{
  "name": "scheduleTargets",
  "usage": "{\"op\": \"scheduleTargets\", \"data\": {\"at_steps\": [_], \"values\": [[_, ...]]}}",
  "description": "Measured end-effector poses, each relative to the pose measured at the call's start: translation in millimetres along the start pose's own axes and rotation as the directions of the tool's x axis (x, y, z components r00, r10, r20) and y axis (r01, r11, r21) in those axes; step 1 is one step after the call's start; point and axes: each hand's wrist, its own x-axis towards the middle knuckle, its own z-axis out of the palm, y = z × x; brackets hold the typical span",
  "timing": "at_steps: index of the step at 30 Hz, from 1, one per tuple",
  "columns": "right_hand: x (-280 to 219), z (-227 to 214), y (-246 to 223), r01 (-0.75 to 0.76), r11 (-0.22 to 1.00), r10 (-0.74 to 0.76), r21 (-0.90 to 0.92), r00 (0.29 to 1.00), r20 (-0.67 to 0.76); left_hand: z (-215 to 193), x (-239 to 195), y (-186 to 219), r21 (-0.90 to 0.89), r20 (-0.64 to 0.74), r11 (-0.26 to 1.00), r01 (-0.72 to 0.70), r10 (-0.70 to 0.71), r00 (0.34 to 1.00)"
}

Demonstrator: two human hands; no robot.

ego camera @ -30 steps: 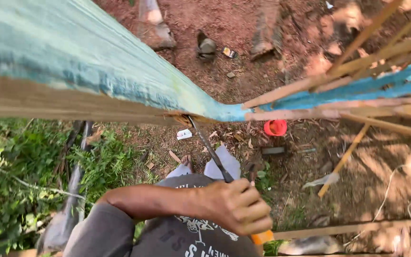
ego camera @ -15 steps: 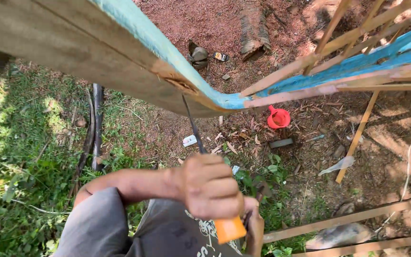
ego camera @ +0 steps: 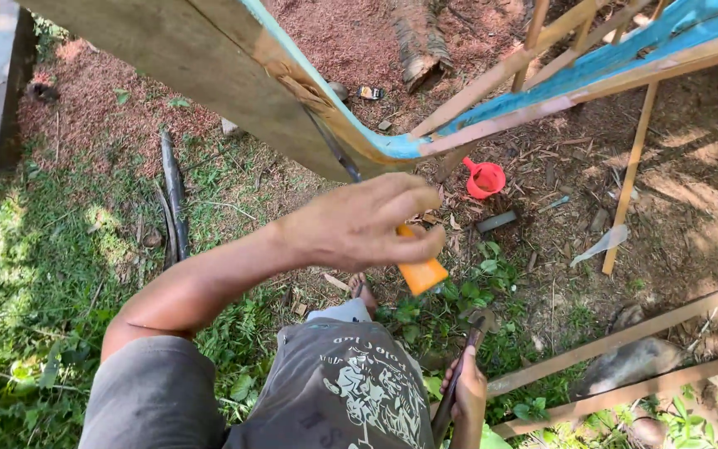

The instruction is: Using a hammer and chisel to remove wood from a boat hull for repair

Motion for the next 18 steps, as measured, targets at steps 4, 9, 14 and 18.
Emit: {"op": "scheduleTargets", "data": {"at_steps": [4, 9, 14, 18], "values": [[-9.9, -8.4, 18.4, -0.032, 0.999, 0.032, -0.009, 0.999, 0.012, -6.0, 3.3, -5.4, 0.056, 0.114, 0.998, -0.011, 0.005, 0.993], [-37.8, -4.8, 23.6, 0.023, 1.0, -0.024, 0.016, 0.998, 0.054, 12.7, -0.8, -1.0, 0.051, 0.043, 0.996, 0.078, -0.08, 0.996], [-112.1, 12.6, -20.3, 0.402, 0.912, -0.4, -0.084, 0.915, 0.044, 19.1, -9.8, 3.5, 0.164, 0.015, 0.986, -0.025, 0.023, 1.0], [-118.1, 24.1, -32.2, 0.735, 0.676, -0.729, -0.045, 0.677, 0.101, 14.6, -5.5, 2.8, 0.14, 0.006, 0.99, -0.015, 0.014, 1.0]]}}
